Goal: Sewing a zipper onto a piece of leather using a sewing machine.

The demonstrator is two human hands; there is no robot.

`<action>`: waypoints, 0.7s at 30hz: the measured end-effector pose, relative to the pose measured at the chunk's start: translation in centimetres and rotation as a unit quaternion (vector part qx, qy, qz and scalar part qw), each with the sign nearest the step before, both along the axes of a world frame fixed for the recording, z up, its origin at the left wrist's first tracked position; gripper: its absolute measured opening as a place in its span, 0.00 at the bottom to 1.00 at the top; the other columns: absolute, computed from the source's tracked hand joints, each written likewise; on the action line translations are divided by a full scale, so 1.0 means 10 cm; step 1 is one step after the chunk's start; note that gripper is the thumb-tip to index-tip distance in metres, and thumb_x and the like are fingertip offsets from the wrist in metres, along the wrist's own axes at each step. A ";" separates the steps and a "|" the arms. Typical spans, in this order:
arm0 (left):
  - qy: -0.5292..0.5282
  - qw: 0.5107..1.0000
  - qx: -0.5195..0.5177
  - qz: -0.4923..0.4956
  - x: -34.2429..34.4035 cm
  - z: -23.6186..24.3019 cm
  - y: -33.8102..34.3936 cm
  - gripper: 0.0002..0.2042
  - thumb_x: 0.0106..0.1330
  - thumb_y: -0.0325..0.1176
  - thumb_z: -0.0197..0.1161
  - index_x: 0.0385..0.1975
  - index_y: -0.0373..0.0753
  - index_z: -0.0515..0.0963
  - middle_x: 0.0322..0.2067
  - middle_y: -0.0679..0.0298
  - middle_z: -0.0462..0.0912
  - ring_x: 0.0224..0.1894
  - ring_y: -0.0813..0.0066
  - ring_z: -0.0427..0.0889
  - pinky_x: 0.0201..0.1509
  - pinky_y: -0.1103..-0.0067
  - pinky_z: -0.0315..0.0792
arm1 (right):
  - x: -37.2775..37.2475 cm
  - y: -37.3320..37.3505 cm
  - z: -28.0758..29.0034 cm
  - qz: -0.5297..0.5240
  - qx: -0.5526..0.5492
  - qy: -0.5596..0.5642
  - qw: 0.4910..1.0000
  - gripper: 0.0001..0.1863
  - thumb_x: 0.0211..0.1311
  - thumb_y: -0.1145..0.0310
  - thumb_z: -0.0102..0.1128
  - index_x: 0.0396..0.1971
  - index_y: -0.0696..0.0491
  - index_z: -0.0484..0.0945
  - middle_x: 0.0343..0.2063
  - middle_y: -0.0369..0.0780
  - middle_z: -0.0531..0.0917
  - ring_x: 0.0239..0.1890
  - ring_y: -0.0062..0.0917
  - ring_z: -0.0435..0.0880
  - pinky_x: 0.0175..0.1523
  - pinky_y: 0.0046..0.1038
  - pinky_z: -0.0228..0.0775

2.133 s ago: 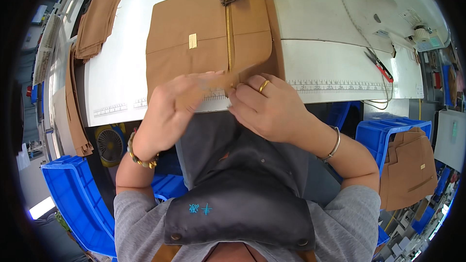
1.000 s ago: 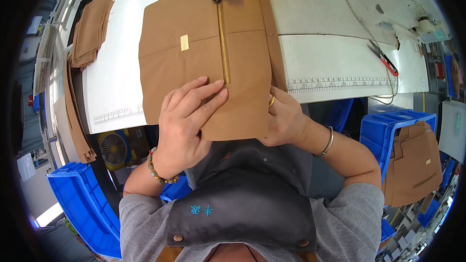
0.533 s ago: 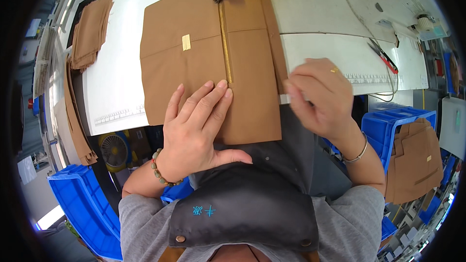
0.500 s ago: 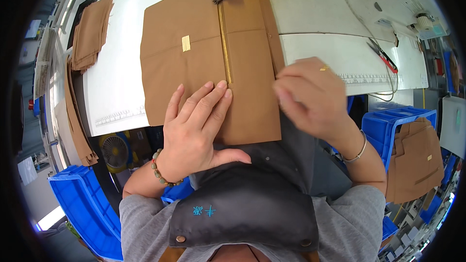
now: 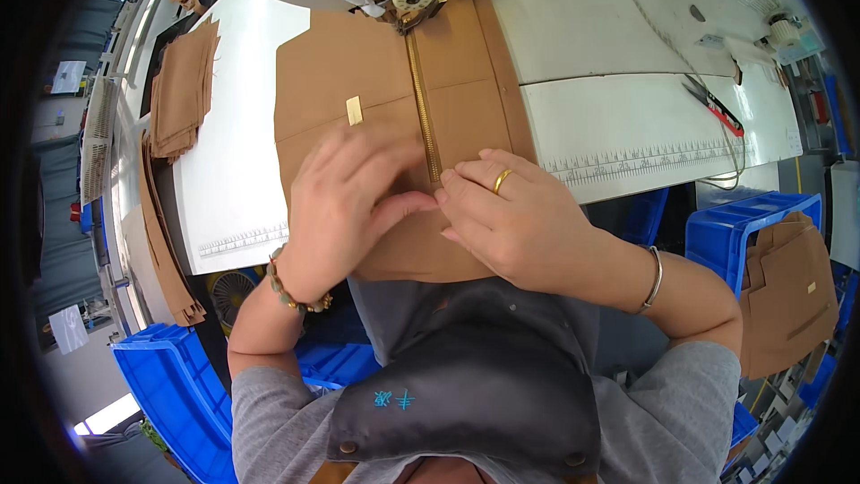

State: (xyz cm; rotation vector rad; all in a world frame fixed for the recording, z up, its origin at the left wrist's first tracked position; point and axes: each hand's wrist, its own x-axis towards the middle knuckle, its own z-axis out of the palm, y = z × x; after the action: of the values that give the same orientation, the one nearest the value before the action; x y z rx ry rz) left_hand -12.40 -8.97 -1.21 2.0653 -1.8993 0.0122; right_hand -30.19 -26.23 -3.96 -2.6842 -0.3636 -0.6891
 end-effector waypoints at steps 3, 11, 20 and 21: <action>0.010 0.998 0.006 0.065 0.09 0.00 -0.16 0.43 0.50 0.57 0.76 0.64 0.37 0.77 0.67 0.59 0.78 0.70 0.50 0.73 0.73 0.56 0.67 | 0.03 -0.01 0.03 0.000 -0.005 -0.007 1.000 0.19 0.55 0.66 0.73 0.44 0.61 0.85 0.46 0.44 0.86 0.51 0.38 0.85 0.59 0.41 0.80; -0.025 0.998 0.043 0.047 0.12 0.07 -0.21 0.42 0.50 0.59 0.75 0.63 0.38 0.79 0.65 0.60 0.79 0.70 0.52 0.74 0.74 0.57 0.66 | 0.28 -0.38 0.18 0.014 0.034 0.102 0.994 0.30 0.49 0.54 0.76 0.49 0.57 0.83 0.53 0.42 0.83 0.57 0.37 0.81 0.63 0.42 0.74; -0.042 0.997 0.033 0.058 0.23 0.06 -0.32 0.43 0.48 0.61 0.75 0.62 0.40 0.79 0.64 0.62 0.80 0.68 0.56 0.76 0.73 0.51 0.67 | 0.47 -0.48 0.19 -0.047 -0.076 0.094 0.991 0.43 0.45 0.40 0.75 0.57 0.55 0.82 0.61 0.41 0.80 0.65 0.37 0.75 0.73 0.47 0.64; -0.043 0.997 0.030 0.058 0.26 0.06 -0.34 0.43 0.48 0.61 0.75 0.62 0.39 0.79 0.63 0.62 0.81 0.67 0.57 0.77 0.72 0.50 0.67 | 0.49 -0.50 0.18 -0.050 -0.076 0.089 0.992 0.43 0.46 0.40 0.75 0.57 0.55 0.83 0.61 0.41 0.80 0.65 0.36 0.75 0.73 0.47 0.64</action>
State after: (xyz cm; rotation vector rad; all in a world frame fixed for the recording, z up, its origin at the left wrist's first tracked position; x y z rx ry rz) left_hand -9.83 -12.36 -0.65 2.2471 -1.8467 0.0740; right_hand -25.29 -31.19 -2.14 -2.8981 -0.2457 -0.4599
